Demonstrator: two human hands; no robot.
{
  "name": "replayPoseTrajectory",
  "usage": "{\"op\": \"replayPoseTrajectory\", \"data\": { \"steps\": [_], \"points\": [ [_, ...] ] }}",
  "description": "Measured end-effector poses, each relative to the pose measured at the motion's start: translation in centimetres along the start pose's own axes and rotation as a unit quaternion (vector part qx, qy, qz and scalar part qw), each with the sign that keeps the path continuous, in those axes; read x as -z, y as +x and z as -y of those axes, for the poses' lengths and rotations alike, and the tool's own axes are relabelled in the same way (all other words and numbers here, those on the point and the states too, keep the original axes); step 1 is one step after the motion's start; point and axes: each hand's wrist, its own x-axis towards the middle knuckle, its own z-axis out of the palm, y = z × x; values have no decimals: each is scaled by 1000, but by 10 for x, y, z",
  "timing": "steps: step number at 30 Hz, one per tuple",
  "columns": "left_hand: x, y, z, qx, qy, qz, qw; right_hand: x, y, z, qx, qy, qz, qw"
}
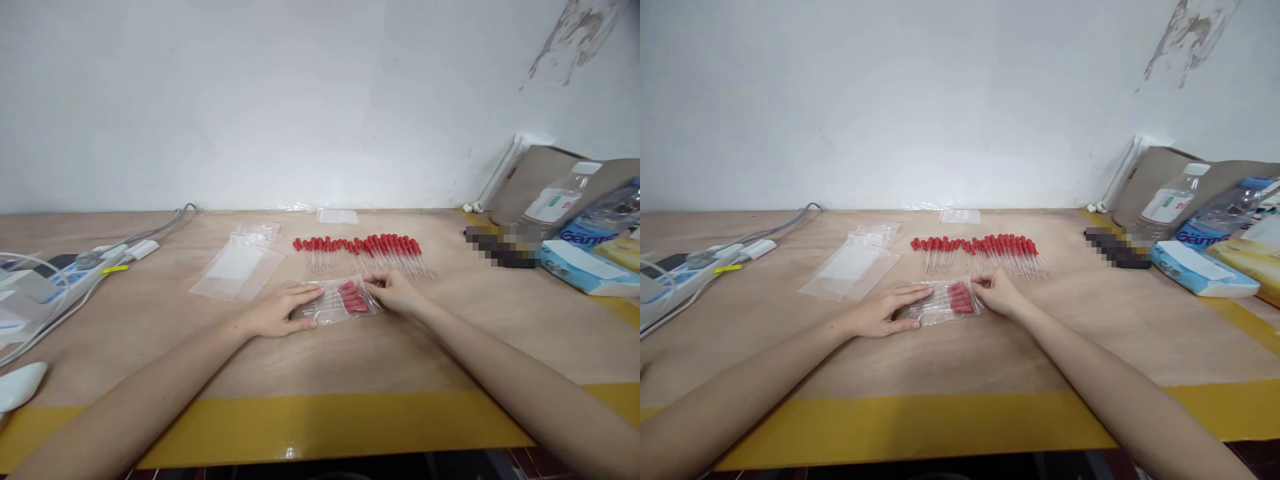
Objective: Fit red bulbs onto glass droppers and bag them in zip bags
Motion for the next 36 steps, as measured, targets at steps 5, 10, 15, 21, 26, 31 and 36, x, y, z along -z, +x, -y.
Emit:
{"op": "replayPoseTrajectory", "data": {
  "steps": [5, 10, 15, 21, 26, 31, 36],
  "points": [
    [1, 0, 0, 4, 0, 9, 1000, 10, 4, -5, 2, -118, -121, 986],
    [3, 0, 0, -1, -22, 9, 1000, 5, 0, 1, -22, -123, -47, 991],
    [5, -1, 1, -6, -103, 0, 995, 1, -3, 8, -57, 18, 20, 998],
    [2, 0, 4, 136, -123, -173, 968, -4, -7, 8, -80, 277, 73, 955],
    [10, 3, -10, 328, -309, -165, 877, -14, -7, 11, -43, 333, 107, 936],
    [1, 11, -33, 303, -606, -124, 725, -31, -10, 13, -50, 367, 133, 919],
    [-12, 19, -25, 279, -591, -269, 707, -37, -16, 11, -82, 302, 161, 936]
  ]
}}
